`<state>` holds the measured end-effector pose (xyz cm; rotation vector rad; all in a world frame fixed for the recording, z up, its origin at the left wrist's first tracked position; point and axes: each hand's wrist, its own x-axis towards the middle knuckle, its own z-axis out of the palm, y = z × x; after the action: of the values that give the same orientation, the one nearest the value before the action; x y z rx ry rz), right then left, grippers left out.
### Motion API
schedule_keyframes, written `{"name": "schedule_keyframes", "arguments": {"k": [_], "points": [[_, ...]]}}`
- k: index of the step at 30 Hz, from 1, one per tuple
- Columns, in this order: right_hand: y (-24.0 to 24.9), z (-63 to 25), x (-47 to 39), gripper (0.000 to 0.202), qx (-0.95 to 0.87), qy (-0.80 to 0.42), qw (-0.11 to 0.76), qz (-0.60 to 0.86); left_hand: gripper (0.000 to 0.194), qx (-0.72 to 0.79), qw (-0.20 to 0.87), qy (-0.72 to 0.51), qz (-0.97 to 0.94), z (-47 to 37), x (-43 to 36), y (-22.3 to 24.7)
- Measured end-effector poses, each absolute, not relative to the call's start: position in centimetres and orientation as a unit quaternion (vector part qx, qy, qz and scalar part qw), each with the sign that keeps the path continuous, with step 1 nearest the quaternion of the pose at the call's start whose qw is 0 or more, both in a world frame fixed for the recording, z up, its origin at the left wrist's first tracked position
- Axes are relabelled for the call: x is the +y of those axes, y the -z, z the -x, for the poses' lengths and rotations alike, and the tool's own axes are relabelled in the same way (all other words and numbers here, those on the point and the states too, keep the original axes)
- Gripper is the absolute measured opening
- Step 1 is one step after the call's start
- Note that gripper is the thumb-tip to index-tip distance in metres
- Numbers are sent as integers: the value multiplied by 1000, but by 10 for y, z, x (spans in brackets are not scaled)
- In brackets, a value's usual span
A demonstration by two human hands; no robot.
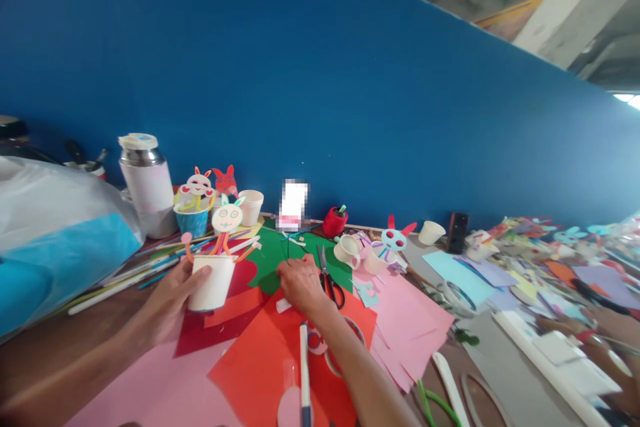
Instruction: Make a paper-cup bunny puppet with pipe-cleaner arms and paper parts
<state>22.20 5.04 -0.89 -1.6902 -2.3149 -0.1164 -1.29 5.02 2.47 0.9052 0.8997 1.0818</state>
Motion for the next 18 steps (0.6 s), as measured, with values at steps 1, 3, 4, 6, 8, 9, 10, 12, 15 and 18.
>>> {"name": "schedule_keyframes", "arguments": {"k": [1,3,4,6,8,9,10,12,15,18], "points": [[8,-222,50,17,-805,41,132,577,48,401,670,-477,-403,13,50,-25],[5,-222,48,19,-814,42,132,564,47,402,672,-472,-405,13,50,-25],[3,-223,48,20,-817,41,134,559,46,402,673,-471,-406,13,50,-25],[0,-224,47,21,-822,35,141,551,44,397,676,-467,-408,14,50,-25],[-1,-225,47,20,-826,28,145,544,43,395,679,-464,-410,15,50,-25],[-1,-226,47,19,-828,23,145,541,43,393,680,-463,-411,15,50,-25],[-1,-227,47,19,-831,18,143,538,42,390,681,-463,-411,15,50,-25],[0,-227,47,20,-834,4,140,534,41,384,685,-462,-412,15,50,-25],[3,-227,47,21,-833,-13,139,536,42,378,687,-463,-413,15,51,-26],[1,-228,48,15,-831,-23,139,538,45,377,688,-468,-407,15,50,-27]]}}
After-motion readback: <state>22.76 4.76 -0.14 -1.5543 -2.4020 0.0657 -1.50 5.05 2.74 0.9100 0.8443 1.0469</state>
